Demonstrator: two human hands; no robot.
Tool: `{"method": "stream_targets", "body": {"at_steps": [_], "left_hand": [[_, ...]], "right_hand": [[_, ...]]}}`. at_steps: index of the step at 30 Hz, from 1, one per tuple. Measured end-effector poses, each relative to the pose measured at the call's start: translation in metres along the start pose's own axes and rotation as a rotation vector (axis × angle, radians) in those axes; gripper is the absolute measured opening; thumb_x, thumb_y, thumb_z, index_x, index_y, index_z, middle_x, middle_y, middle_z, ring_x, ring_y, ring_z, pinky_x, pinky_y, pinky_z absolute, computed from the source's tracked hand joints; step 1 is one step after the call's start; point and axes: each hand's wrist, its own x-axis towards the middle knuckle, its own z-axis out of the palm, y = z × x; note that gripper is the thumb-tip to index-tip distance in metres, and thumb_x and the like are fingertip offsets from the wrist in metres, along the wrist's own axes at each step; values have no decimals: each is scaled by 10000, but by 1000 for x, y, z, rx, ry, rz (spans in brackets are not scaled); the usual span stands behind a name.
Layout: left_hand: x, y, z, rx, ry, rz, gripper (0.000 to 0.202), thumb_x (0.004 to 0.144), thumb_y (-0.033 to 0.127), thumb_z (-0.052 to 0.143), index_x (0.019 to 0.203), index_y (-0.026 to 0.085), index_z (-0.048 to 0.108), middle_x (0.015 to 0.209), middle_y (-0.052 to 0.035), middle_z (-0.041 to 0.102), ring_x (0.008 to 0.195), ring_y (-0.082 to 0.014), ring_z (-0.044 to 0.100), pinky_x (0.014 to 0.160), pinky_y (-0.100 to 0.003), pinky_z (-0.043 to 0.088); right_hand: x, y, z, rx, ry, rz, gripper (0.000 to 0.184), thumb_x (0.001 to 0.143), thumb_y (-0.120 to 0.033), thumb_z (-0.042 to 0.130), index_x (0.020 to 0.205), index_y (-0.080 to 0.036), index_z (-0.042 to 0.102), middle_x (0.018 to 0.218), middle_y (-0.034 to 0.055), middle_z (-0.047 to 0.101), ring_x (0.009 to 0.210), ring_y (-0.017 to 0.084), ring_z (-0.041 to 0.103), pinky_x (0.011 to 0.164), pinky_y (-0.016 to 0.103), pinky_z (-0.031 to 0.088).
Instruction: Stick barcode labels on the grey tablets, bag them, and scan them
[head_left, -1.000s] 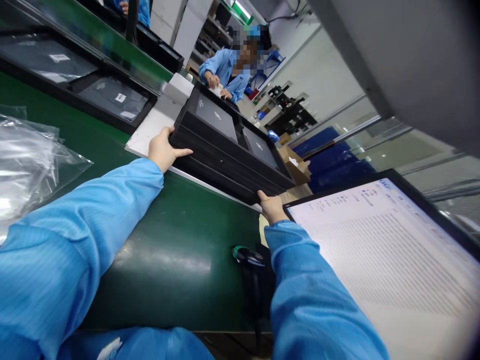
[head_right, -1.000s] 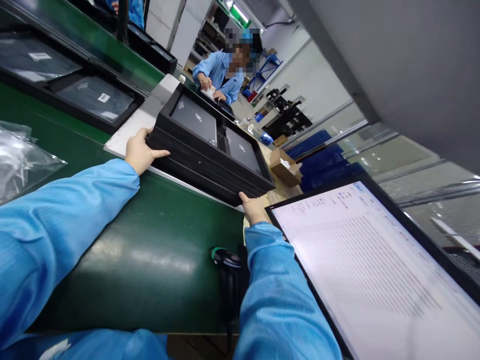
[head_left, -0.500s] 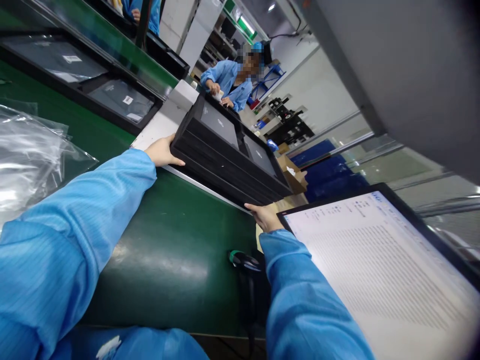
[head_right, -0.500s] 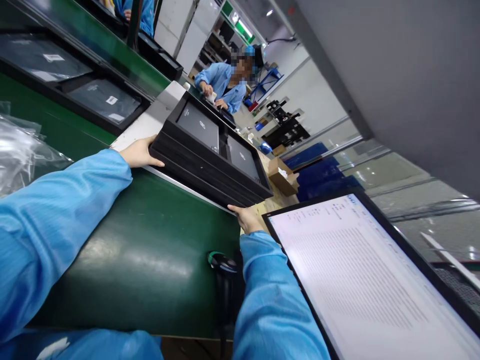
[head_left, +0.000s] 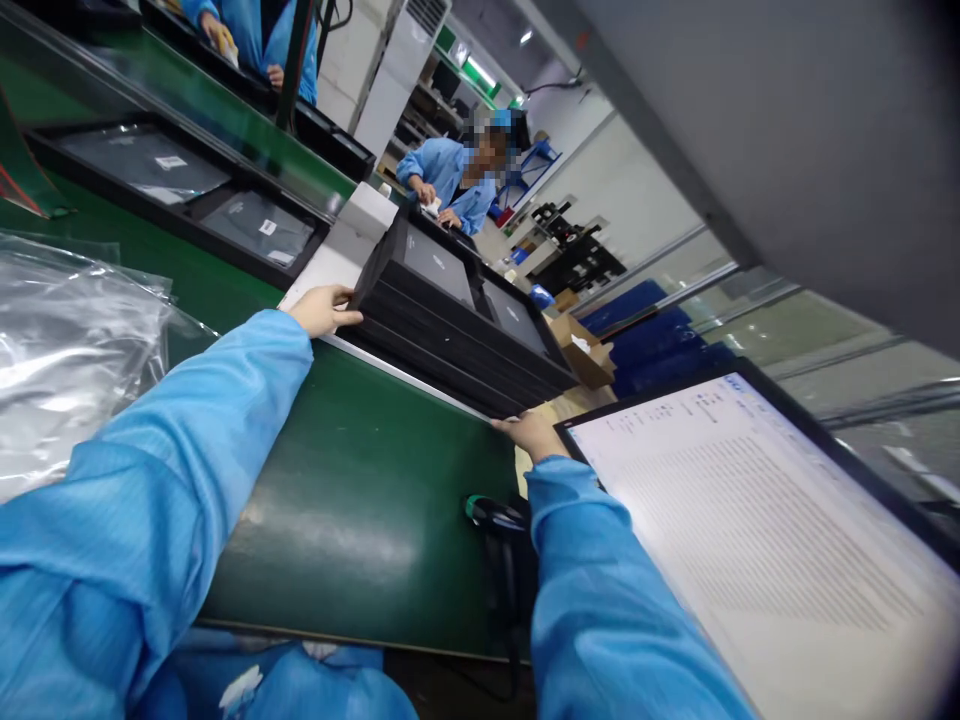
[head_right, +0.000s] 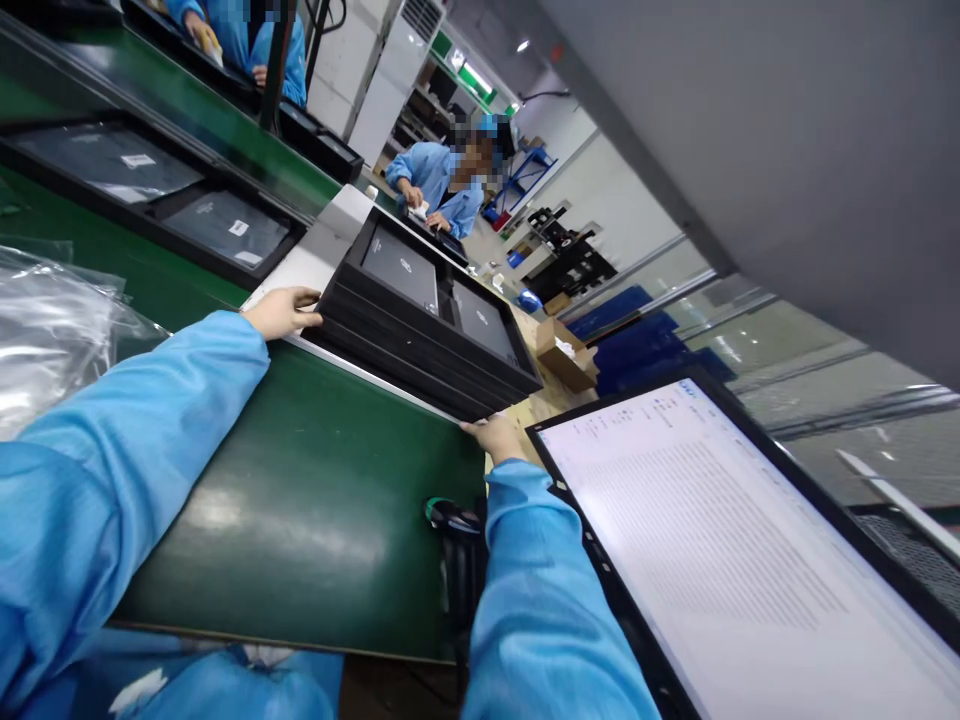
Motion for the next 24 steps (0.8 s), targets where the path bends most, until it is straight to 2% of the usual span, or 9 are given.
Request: {"method": "stream_targets", "body": {"at_steps": [3, 5, 7, 10, 13, 15, 17, 20, 24], "left_hand": [[10, -28, -40, -190, 338, -125, 377, 795, 408, 775, 1032, 135, 667, 1062, -123, 764, 956, -235, 730, 889, -350, 568], [12, -47, -70, -113, 541, -186, 350, 799, 411, 766, 959, 117, 667, 964, -74, 757, 925, -196, 713, 881, -319, 536], [12, -59, -93, 0, 620, -227, 420, 814, 458, 746, 972, 75, 682, 943, -29, 741, 963, -158, 693, 926, -295, 486], [13, -64, -101, 145, 527, -235, 502, 889, 527, 634, 1021, 49, 711, 965, -3, 728, 1114, -166, 658, 1070, -330, 415], [16, -60, -90, 276, 310, -116, 451, 814, 552, 744, 970, 130, 750, 1072, -37, 740, 1384, -292, 513, 1257, -529, 218], [17, -59, -84, 292, 214, -42, 479, 683, 589, 869, 912, 186, 750, 1116, -61, 739, 1475, -372, 398, 1258, -650, 125], [18, -61, -81, 274, 187, -13, 549, 642, 677, 866, 890, 207, 731, 1101, -68, 738, 1499, -382, 356, 1244, -672, 133], [17, -65, -78, 315, 261, 13, 637, 694, 800, 740, 871, 189, 689, 1109, -96, 727, 1496, -352, 358, 1246, -635, 127], [14, -57, -75, 449, 372, -23, 718, 643, 863, 711, 770, 162, 617, 1112, -154, 716, 1430, -383, 392, 1221, -654, 33]], "right_hand": [[-40, -4, -16, -33, 36, -75, 312, 807, -331, 818, 1019, -107, 768, 1052, 234, 778, 1105, 401, 730, 1015, 542, 543], [-85, -2, -19, 125, 93, -287, 300, 868, -365, 739, 1081, -157, 771, 1075, 177, 797, 1065, 356, 758, 1002, 526, 579], [-142, -1, -13, 260, 38, -516, 305, 933, -417, 661, 1126, -208, 771, 1142, 138, 799, 1069, 321, 767, 986, 508, 609], [-229, -6, 15, 236, -156, -805, 443, 981, -465, 633, 1346, -223, 700, 1400, 162, 699, 1307, 319, 674, 1113, 518, 557], [-283, -14, 51, 106, -339, -1017, 792, 940, -578, 670, 1590, -166, 480, 1664, 220, 408, 1578, 395, 346, 1228, 629, 405], [-295, -17, 67, 44, -386, -1057, 910, 926, -627, 664, 1647, -150, 380, 1716, 234, 280, 1622, 424, 188, 1245, 702, 309], [-295, -19, 74, 15, -405, -1043, 923, 932, -635, 645, 1660, -149, 351, 1734, 233, 225, 1632, 424, 131, 1251, 725, 253], [-289, -22, 72, 1, -427, -1012, 905, 931, -622, 642, 1651, -148, 369, 1739, 228, 214, 1636, 411, 124, 1260, 714, 235], [-290, -26, 71, 12, -405, -982, 860, 920, -574, 652, 1631, -154, 416, 1729, 221, 258, 1633, 401, 166, 1267, 693, 242]]}}
